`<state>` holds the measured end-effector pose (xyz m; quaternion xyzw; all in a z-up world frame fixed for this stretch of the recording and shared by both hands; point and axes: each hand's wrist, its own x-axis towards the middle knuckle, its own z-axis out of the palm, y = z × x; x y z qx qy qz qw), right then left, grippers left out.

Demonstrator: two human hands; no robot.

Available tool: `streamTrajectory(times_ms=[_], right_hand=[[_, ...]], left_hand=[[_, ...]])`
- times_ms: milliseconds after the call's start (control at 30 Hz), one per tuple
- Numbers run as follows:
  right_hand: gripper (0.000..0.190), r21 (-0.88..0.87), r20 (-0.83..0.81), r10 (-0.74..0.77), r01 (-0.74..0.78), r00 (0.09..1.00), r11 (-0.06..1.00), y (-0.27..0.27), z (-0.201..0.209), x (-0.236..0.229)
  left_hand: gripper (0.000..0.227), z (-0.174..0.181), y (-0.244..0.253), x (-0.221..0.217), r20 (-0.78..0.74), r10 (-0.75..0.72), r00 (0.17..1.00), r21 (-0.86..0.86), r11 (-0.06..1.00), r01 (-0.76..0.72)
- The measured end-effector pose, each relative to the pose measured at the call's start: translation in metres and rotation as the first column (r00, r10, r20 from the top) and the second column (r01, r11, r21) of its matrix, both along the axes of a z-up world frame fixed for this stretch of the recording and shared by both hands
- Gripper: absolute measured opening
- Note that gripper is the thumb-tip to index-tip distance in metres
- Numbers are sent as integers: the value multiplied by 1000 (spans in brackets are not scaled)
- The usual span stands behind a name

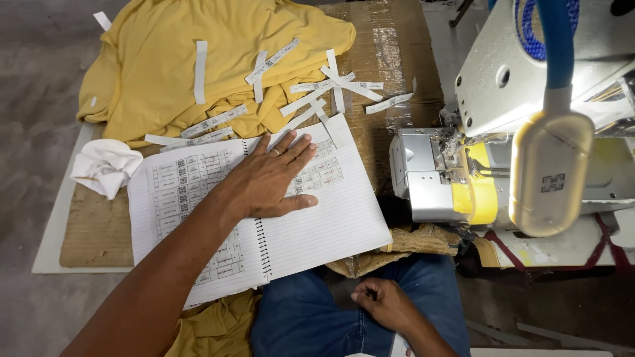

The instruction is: Applying adhesive to a notebook and sticking printed labels onto the pages

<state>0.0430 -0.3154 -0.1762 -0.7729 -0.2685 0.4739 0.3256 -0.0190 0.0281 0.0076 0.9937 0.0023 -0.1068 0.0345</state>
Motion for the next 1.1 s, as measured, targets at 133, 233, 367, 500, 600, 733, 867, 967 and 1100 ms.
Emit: streamTrajectory(times_ms=[133, 233, 367, 500, 600, 733, 867, 967, 1100], right_hand=[[14, -12, 1, 5, -5, 1000, 1000, -2, -12, 1], [15, 25, -16, -15, 15, 1000, 1000, -5, -14, 1], [14, 47, -31, -38, 40, 999, 998, -8, -20, 2], [14, 31, -12, -15, 15, 1000, 999, -5, -13, 1], [13, 25, -21, -7, 8, 1000, 1000, -4, -16, 0], [14, -26, -60, 9, -11, 998, 1000, 2, 9, -1], [16, -34, -43, 18, -20, 999, 999, 0, 6, -1], [12, -41, -57, -1, -1, 998, 999, -1, 1, -1], [15, 1, -46, -2, 2, 999, 1000, -3, -7, 1]], left_hand=[[103, 5, -4, -1, -17, 29, 999, -60, 998, -30], [104, 13, -5, -5, 32, 47, 998, -139, 989, -43], [101, 23, 9, -12, 183, 106, 977, -241, 969, -60], [81, 41, 20, -26, 324, 231, 917, -343, 933, -114], [76, 42, 22, -34, 374, 295, 879, -390, 910, -139], [61, 31, 15, -33, 410, 289, 865, -367, 921, -134], [52, 15, 9, -23, 441, 236, 866, -339, 937, -82], [49, 7, 2, -15, 495, 195, 846, -346, 938, -14], [47, 2, -7, -9, 530, 137, 837, -249, 968, 0]])
